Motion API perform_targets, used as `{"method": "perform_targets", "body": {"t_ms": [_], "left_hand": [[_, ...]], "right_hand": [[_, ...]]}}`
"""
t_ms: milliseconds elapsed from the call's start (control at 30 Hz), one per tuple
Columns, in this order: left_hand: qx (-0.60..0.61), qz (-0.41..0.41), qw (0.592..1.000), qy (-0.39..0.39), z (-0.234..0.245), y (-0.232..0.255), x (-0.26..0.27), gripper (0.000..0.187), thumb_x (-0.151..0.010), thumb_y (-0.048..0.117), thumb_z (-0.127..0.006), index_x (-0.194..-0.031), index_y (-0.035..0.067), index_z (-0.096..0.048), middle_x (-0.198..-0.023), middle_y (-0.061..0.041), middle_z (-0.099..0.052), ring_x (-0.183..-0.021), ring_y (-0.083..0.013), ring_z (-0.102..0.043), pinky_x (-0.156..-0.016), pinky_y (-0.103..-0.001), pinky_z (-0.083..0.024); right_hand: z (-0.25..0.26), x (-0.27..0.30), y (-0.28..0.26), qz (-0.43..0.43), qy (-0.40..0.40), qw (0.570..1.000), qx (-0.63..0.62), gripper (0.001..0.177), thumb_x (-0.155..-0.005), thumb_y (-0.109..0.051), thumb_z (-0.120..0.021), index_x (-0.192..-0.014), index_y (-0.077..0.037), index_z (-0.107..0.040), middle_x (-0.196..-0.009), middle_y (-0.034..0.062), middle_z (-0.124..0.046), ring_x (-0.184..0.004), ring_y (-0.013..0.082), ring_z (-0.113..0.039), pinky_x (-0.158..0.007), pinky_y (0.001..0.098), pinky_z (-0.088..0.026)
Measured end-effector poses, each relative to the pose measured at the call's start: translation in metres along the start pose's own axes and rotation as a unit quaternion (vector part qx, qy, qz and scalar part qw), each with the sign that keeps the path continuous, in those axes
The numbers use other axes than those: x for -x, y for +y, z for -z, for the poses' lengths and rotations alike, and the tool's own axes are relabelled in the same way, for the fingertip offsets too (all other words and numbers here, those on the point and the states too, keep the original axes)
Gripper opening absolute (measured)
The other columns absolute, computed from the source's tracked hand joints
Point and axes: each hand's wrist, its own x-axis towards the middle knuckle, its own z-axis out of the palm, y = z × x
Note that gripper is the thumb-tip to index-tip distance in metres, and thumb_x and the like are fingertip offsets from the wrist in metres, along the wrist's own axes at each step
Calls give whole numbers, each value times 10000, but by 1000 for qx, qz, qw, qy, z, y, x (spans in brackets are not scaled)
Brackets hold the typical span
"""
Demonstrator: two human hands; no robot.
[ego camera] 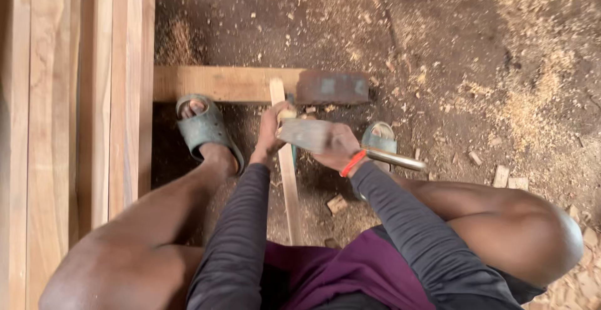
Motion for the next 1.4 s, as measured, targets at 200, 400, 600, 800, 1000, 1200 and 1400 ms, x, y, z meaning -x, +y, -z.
{"method": "perform_targets", "body": {"t_ms": [200, 400, 600, 800, 1000, 1200, 1400], "left_hand": [[-131, -55, 990, 28, -10, 93, -4, 279, -792, 260, -881, -961, 115, -712, -898, 2, -740, -773, -81, -698, -713, -240, -587], [-117, -179, 976, 50, -20, 169, 2, 318, -851, 300, -882, -776, 74, -670, -734, -5, -666, -655, -95, -659, -598, -268, -555], [-169, -174, 970, -26, -24, 201, 31, 325, -855, 306, -869, -757, 78, -658, -671, -21, -678, -621, -96, -664, -604, -264, -544], [-91, -318, 926, -181, -50, 289, 41, 201, -864, 204, -841, -849, 88, -677, -781, -19, -712, -691, -127, -721, -656, -266, -576], [-196, -381, 902, -56, -52, 314, 55, 257, -788, 152, -896, -982, 80, -745, -974, -53, -781, -855, -173, -754, -849, -343, -579], [-63, -290, 953, -64, -58, 291, 64, 356, -782, 167, -877, -1070, 46, -707, -1032, -62, -757, -975, -149, -727, -921, -324, -581], [-126, -220, 962, -105, -61, 274, 56, 274, -832, 239, -895, -1022, 88, -767, -990, -57, -812, -915, -166, -780, -901, -342, -635]], "right_hand": [[-18, 19, 15, 16, 74, 996, 39, 233, -852, -157, -759, -1059, -85, -678, -994, 100, -707, -872, 267, -717, -780, 380, -600], [-61, 53, 57, -276, 168, 893, -315, 289, -923, -337, -766, -1046, -101, -653, -1024, 43, -726, -858, 150, -732, -743, 305, -628], [-106, 102, 104, -314, 156, 869, -350, 231, -1036, -296, -697, -1100, -76, -671, -1023, 65, -722, -947, 144, -715, -861, 327, -589], [-151, 132, 133, -305, 206, 890, -270, 395, -995, -205, -685, -1301, -4, -535, -1243, 144, -648, -1130, 260, -636, -980, 380, -502], [-155, 145, 161, -273, 116, 944, -144, 433, -962, -92, -663, -1375, -18, -556, -1293, 149, -686, -1137, 253, -687, -969, 346, -537], [-154, 140, 162, -382, 178, 792, -442, 363, -980, -203, -679, -1284, -19, -604, -1144, 86, -715, -1037, 170, -697, -912, 314, -564], [-131, 117, 145, -334, 219, 831, -388, 350, -974, -198, -658, -1276, -43, -576, -1085, 68, -695, -968, 177, -707, -843, 334, -590]]}}
